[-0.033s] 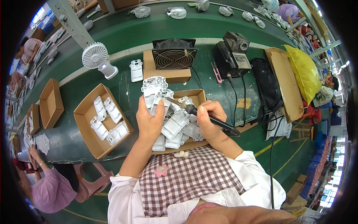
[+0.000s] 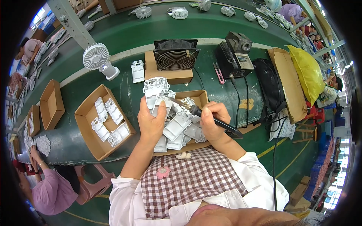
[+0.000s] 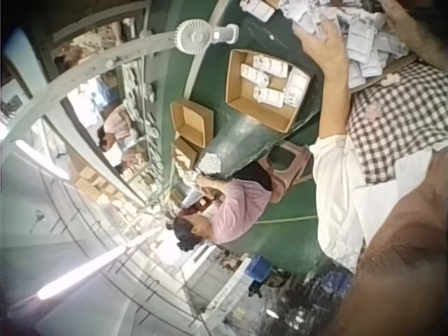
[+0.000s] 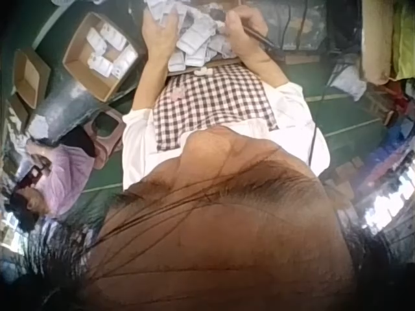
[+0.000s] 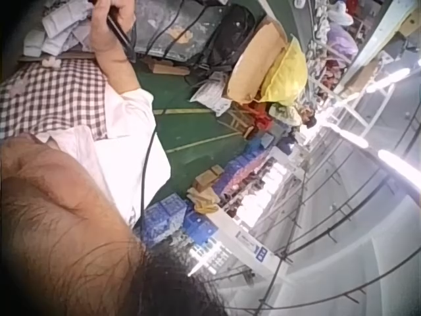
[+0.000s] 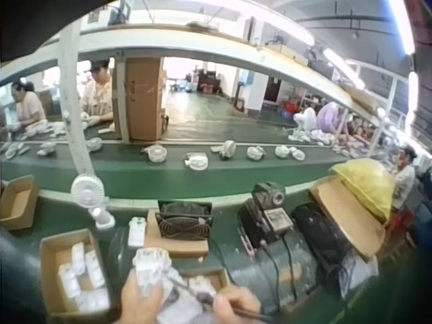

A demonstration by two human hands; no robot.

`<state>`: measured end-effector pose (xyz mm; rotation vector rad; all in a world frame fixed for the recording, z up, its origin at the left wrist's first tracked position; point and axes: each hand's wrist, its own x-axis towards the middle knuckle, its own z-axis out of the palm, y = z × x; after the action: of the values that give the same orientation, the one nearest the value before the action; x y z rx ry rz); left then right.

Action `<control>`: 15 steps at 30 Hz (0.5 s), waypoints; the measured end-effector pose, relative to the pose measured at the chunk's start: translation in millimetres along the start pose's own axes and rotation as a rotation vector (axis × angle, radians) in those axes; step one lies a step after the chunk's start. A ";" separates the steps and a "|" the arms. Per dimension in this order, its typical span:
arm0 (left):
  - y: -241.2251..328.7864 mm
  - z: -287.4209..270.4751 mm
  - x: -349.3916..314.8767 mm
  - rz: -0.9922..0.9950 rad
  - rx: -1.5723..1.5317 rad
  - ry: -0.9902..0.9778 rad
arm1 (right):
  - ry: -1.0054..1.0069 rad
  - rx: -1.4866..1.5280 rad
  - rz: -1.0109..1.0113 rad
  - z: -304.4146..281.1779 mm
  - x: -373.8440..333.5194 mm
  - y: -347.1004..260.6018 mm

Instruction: The person solders internal electrical components and wires of small plastic fans with a soldering iron at an assembly station.

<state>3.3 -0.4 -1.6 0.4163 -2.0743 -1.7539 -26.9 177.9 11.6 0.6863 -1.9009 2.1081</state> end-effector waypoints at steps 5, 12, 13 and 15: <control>-6.0 -2.1 0.0 -0.070 -0.197 -0.100 | 0.054 0.140 0.026 -5.1 -7.6 5.8; 4.8 0.9 3.3 -0.161 -0.479 -0.311 | 0.060 0.196 -0.071 -6.1 -7.6 9.6; 11.7 0.3 4.3 -0.268 -0.551 -0.318 | 0.062 0.195 -0.070 -6.1 -7.7 10.7; 11.5 5.9 3.3 -0.349 -0.579 -0.259 | 0.052 0.143 -0.082 -6.4 -7.9 12.5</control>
<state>-2.1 5.2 9.2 0.4040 -1.5920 -2.6213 -27.1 183.6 -3.6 0.7172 -1.6789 2.2038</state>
